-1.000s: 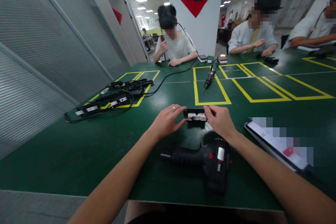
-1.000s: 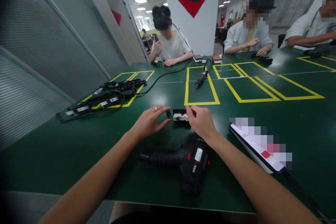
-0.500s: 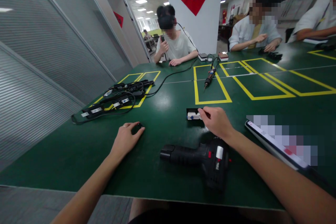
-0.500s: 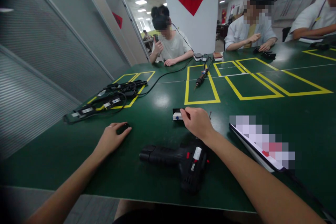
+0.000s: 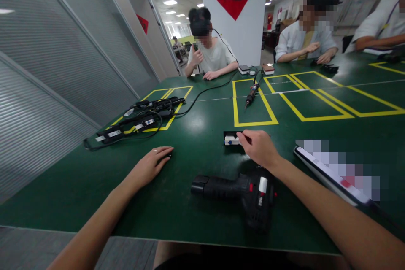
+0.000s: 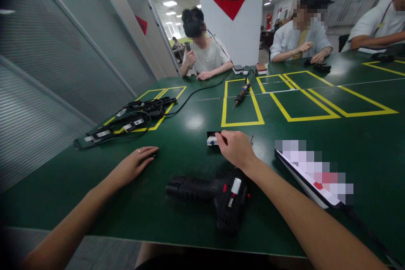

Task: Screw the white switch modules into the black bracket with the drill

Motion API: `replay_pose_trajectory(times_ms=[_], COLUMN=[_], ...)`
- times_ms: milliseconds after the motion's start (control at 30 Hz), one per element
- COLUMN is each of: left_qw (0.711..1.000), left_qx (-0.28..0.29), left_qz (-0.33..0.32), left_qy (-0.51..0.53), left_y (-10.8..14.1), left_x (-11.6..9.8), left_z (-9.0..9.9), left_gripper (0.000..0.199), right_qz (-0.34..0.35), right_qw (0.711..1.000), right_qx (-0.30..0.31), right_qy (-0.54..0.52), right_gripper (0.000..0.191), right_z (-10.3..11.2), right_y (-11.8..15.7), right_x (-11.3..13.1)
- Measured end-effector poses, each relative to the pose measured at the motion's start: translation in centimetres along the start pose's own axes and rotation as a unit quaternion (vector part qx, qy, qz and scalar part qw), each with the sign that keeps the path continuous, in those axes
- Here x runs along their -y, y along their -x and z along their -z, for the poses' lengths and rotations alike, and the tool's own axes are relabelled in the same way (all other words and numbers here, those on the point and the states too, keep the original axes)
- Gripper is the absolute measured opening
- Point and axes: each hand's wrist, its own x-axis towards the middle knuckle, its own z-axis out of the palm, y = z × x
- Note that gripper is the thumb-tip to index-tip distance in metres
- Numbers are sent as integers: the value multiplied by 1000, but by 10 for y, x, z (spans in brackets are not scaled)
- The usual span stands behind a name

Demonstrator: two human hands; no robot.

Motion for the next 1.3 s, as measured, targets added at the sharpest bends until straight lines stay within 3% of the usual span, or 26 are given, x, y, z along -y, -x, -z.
replay_pose_trajectory(times_ms=[200, 367, 567, 700, 833, 967, 1100, 1200, 1300], left_qw=[999, 999, 997, 998, 999, 993, 974, 960, 954], left_qx=[37, 39, 80, 65, 21, -14, -36, -50, -83], left_qz=[-40, -24, -8, -6, -32, -109, -212, -260, -262], left_qy=[-1, 2, 23, 27, 33, 52, 71, 90, 120], left_y=[-13, -20, -27, -26, -29, -45, -77, -99, -108], left_x=[5, 12, 23, 22, -12, -82, -145, -166, -169], left_z=[8, 16, 22, 23, 26, 23, 3, -17, -30], left_gripper=[38, 42, 39, 43, 46, 42, 47, 35, 28], right_qz=[-1, 1, -5, -4, -23, -36, -6, 15, 24], right_qw=[1000, 1000, 1000, 1000, 999, 999, 1000, 999, 999], right_qx=[1, 1, 7, 5, -16, -36, 7, 35, 45], right_qy=[0, -7, -20, -8, 17, 0, -16, -8, 1], right_gripper=[38, 38, 39, 39, 38, 26, 18, 19, 19], right_z=[-1, -1, 0, 1, 0, -3, -7, -10, -13], right_y=[0, 0, 0, 0, -1, -3, -4, -3, -2], right_x=[0, 1, 1, 0, -2, -6, -10, -13, -16])
